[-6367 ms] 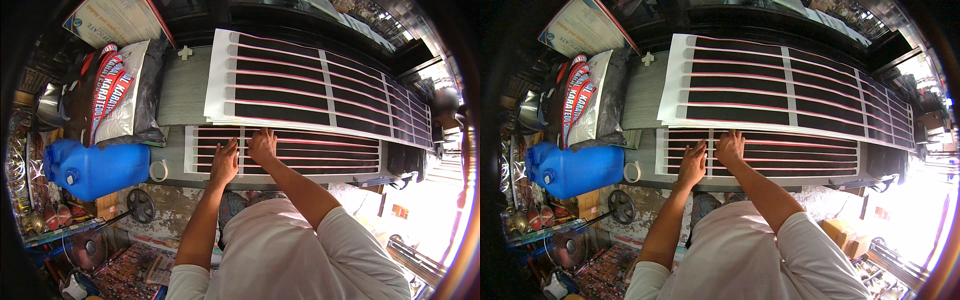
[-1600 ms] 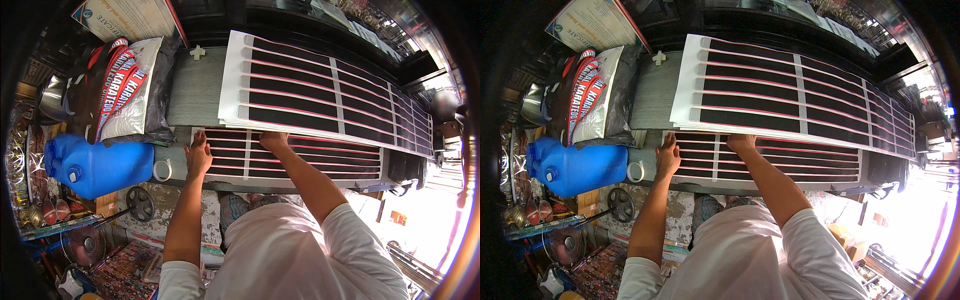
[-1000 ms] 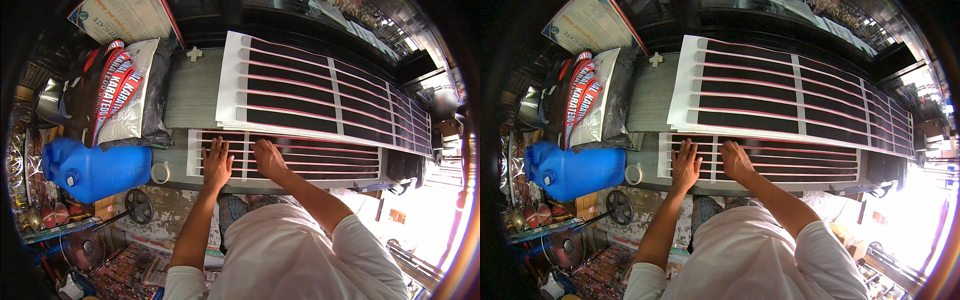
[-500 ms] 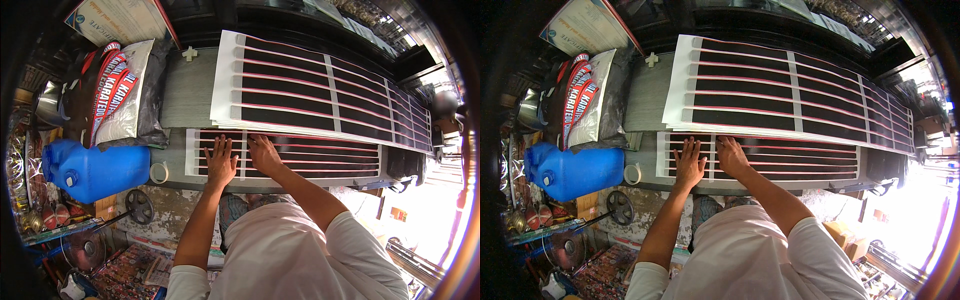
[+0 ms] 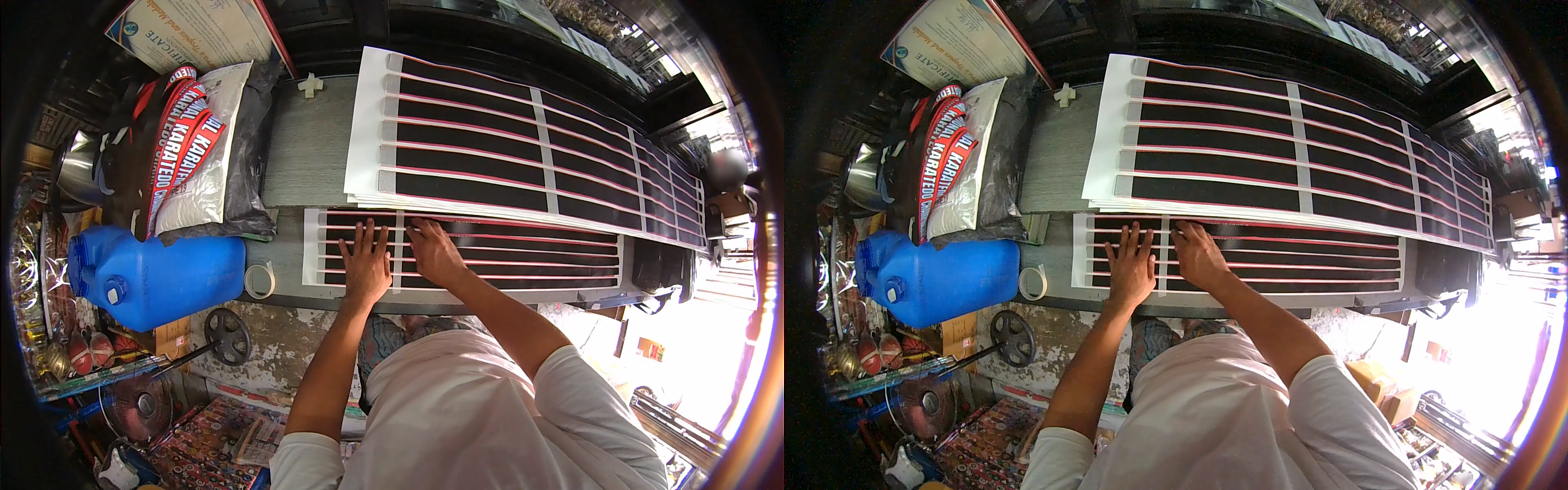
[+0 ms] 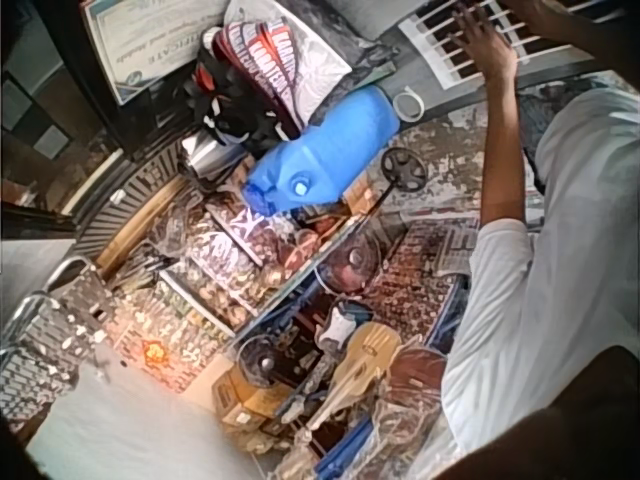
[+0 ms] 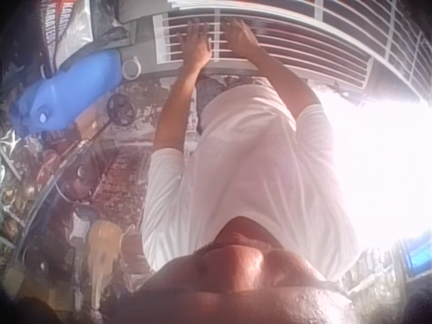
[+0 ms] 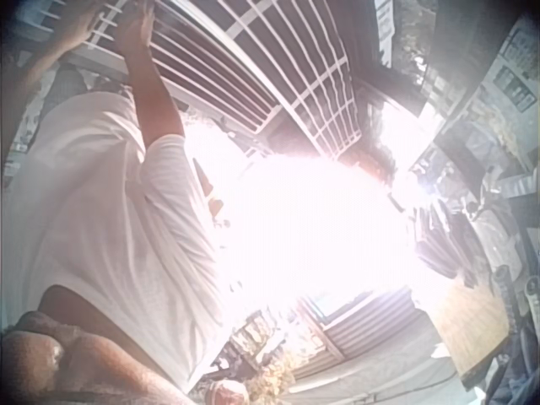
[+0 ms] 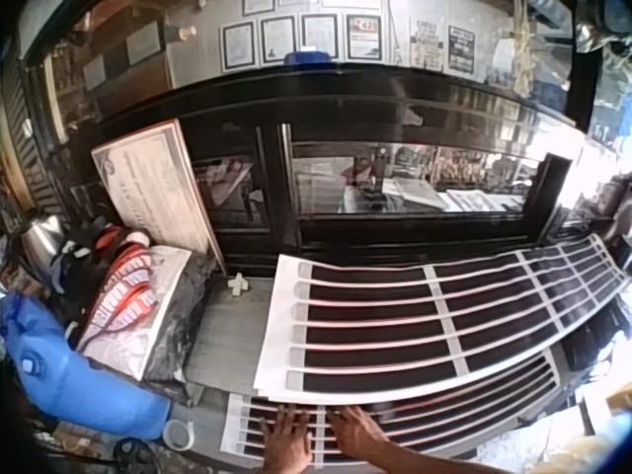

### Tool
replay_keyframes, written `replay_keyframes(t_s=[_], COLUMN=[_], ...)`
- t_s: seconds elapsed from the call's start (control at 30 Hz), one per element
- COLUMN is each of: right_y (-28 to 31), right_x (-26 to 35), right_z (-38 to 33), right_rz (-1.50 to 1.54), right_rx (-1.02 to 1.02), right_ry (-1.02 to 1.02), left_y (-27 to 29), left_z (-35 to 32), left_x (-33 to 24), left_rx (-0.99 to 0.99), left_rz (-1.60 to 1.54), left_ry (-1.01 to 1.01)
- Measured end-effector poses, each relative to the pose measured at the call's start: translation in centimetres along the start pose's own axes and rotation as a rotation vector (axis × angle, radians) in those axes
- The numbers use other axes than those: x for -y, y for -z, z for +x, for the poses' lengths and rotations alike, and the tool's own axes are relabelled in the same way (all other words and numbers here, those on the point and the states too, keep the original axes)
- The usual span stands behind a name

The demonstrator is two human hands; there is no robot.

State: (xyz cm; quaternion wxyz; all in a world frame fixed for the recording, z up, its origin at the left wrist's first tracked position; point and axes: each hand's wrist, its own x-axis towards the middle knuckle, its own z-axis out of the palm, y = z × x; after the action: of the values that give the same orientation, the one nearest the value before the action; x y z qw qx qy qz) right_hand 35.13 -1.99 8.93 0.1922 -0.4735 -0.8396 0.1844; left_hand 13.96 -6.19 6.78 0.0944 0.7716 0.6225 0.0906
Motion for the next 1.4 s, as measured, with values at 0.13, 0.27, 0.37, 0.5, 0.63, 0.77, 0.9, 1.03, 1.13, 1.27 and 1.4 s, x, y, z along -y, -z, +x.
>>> replay_keyframes(t_s=[0.13, 0.27, 0.37, 0.5, 0.63, 0.77, 0.9, 1.03, 1.13, 1.27, 1.4], right_y=[-0.1, 0.0, -0.1, -0.1, -0.9, -1.7, -2.9, -3.8, -3.3, -2.8, -2.2], right_x=[-0.1, 0.0, 0.1, 0.2, -0.4, 0.4, 0.7, 0.3, 0.3, 0.0, -0.2], right_z=[-0.1, 0.0, 0.1, 0.4, 2.4, 3.9, 4.7, 5.1, 5.2, 4.9, 4.7], right_rz=[0.017, 0.007, -0.002, 0.037, 0.020, -0.014, -0.063, -0.099, -0.111, -0.171, -0.295], right_rx=[0.000, 0.006, -0.006, -0.041, -0.068, -0.094, -0.152, -0.179, -0.100, -0.091, -0.051], right_ry=[-0.010, -0.014, -0.021, -0.052, -0.124, -0.226, -0.253, -0.202, -0.188, -0.133, -0.079], left_y=[-0.1, -0.2, -0.3, -0.6, -0.3, -0.3, 0.0, 0.3, 0.0, 0.5, 0.7], left_z=[-0.2, -0.1, -0.1, -0.2, 0.1, 0.0, 0.1, 0.3, 0.0, 0.2, 0.2], left_x=[-0.2, -0.3, -0.3, -0.3, -0.5, -0.2, -0.2, -0.6, -0.4, -0.3, -0.3], left_rx=[-0.014, -0.015, -0.014, -0.046, -0.052, -0.050, -0.014, 0.009, -0.022, 0.021, 0.045], left_rz=[0.022, -0.002, 0.002, 0.001, -0.003, -0.020, -0.047, -0.080, -0.060, -0.059, -0.065], left_ry=[0.012, 0.017, 0.022, 0.026, 0.020, 0.035, 0.057, 0.073, 0.084, 0.101, 0.116])
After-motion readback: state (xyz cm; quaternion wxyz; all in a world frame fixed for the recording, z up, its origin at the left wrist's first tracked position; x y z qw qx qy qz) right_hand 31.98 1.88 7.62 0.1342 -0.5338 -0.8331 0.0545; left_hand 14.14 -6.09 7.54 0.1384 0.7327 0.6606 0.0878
